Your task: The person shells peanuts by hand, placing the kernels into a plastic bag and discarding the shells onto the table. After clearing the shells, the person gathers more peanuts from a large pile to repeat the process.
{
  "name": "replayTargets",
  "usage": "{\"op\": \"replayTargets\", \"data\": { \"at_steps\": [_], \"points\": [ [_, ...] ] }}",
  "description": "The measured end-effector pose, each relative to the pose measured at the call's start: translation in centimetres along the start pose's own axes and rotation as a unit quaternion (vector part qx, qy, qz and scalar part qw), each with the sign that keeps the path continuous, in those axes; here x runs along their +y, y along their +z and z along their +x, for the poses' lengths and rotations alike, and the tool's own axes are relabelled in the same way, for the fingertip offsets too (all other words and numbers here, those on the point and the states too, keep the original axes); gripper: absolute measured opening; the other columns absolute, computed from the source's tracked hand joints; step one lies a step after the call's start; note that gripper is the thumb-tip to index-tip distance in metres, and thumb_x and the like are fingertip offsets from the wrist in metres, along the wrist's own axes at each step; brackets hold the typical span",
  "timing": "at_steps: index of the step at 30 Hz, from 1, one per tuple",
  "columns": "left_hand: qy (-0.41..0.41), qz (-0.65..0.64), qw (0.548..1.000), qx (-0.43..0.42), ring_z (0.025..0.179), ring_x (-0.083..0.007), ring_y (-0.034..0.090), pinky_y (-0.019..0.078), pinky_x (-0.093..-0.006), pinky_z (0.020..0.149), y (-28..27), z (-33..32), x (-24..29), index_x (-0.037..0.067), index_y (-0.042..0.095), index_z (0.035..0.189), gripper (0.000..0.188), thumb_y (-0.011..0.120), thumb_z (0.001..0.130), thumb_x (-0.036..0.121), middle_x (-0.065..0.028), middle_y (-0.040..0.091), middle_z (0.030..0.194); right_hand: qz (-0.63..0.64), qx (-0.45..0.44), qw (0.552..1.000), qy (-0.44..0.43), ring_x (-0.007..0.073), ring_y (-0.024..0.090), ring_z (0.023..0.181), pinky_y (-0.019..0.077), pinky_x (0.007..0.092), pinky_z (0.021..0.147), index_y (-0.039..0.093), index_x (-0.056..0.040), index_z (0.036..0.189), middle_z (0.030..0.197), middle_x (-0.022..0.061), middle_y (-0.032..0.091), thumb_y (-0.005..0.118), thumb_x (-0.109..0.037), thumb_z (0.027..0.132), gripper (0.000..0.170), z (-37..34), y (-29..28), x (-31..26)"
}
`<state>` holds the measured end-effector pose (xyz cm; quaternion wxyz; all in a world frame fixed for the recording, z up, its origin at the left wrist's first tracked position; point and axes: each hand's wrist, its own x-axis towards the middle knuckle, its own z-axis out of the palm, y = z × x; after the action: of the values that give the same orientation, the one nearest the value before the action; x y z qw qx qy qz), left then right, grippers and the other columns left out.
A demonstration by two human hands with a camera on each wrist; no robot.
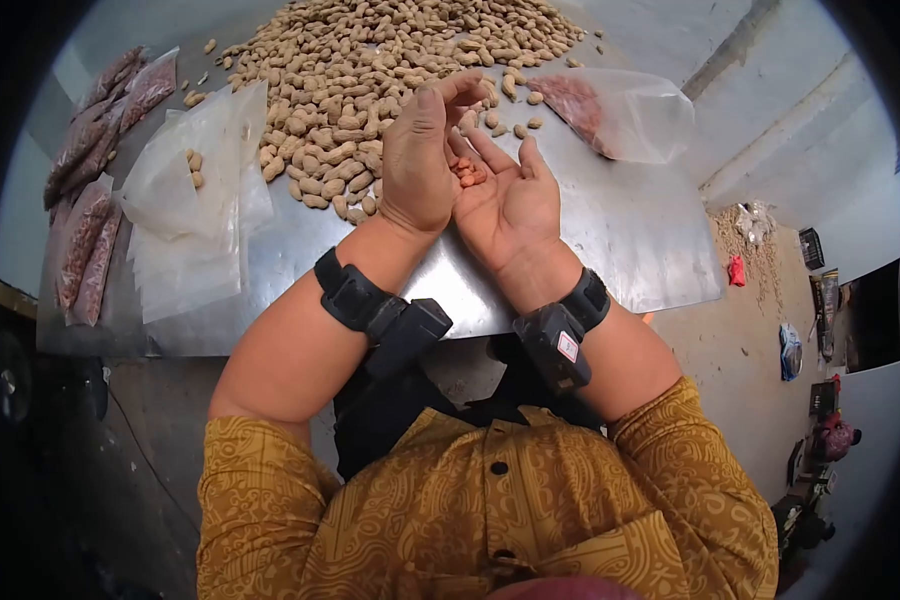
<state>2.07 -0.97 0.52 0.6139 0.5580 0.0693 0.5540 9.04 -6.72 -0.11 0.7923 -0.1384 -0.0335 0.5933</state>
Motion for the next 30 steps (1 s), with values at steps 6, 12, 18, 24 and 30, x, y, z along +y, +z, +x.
{"op": "replayTargets", "data": {
  "at_steps": [6,12,18,24,30],
  "points": [
    [0.048,0.143,0.988,-0.029,0.102,-0.0163,0.051,0.0384,-0.0290,0.091,-0.9,0.3,0.5,-0.001,0.058,0.109,0.032,0.043,0.094,0.024,-0.0081,0.056,0.109,0.004,0.016,1.000,-0.023,0.0350,0.039,0.121,0.0321,0.0432,0.104,0.033,0.0109,0.124,0.122,0.0283,0.042,0.027,-0.039,0.096,0.058,-0.8,0.5,-1.2],
    [0.204,0.397,0.879,-0.167,0.086,-0.0231,0.052,0.0414,-0.0338,0.080,-1.0,0.7,-0.5,0.010,0.069,0.079,0.012,0.066,0.069,0.014,-0.0042,0.061,0.092,0.041,-0.061,0.997,-0.003,0.0203,0.048,0.083,0.0453,0.0336,0.079,0.032,0.0053,0.126,0.099,0.0152,0.050,0.032,-0.040,0.096,0.054,-0.6,-1.8,-3.3],
    [0.170,0.437,0.861,-0.195,0.093,-0.0246,0.051,0.0414,-0.0347,0.083,-1.0,0.6,-1.3,0.011,0.069,0.079,0.012,0.064,0.068,0.010,-0.0035,0.060,0.095,0.074,-0.099,0.992,0.008,0.0180,0.045,0.084,0.0414,0.0301,0.082,0.027,0.0094,0.131,0.098,0.0135,0.049,0.026,-0.044,0.095,0.064,-1.3,-3.0,-3.7],
    [0.154,0.482,0.830,-0.236,0.098,-0.0251,0.050,0.0393,-0.0349,0.087,-1.0,0.4,-1.3,0.009,0.068,0.087,0.018,0.062,0.070,0.007,-0.0063,0.057,0.106,0.084,-0.053,0.995,0.020,0.0161,0.043,0.082,0.0400,0.0287,0.080,0.026,0.0094,0.133,0.098,0.0117,0.048,0.026,-0.044,0.095,0.066,-2.1,-2.2,-3.8],
    [0.103,0.450,0.848,-0.259,0.101,-0.0230,0.051,0.0405,-0.0321,0.087,-1.0,0.5,-1.0,0.007,0.067,0.091,0.018,0.059,0.075,0.005,-0.0072,0.056,0.111,0.076,-0.044,0.996,0.031,0.0174,0.046,0.087,0.0415,0.0306,0.085,0.030,0.0099,0.128,0.099,0.0125,0.048,0.030,-0.044,0.095,0.063,-2.5,-2.1,-3.7]
  ]
}}
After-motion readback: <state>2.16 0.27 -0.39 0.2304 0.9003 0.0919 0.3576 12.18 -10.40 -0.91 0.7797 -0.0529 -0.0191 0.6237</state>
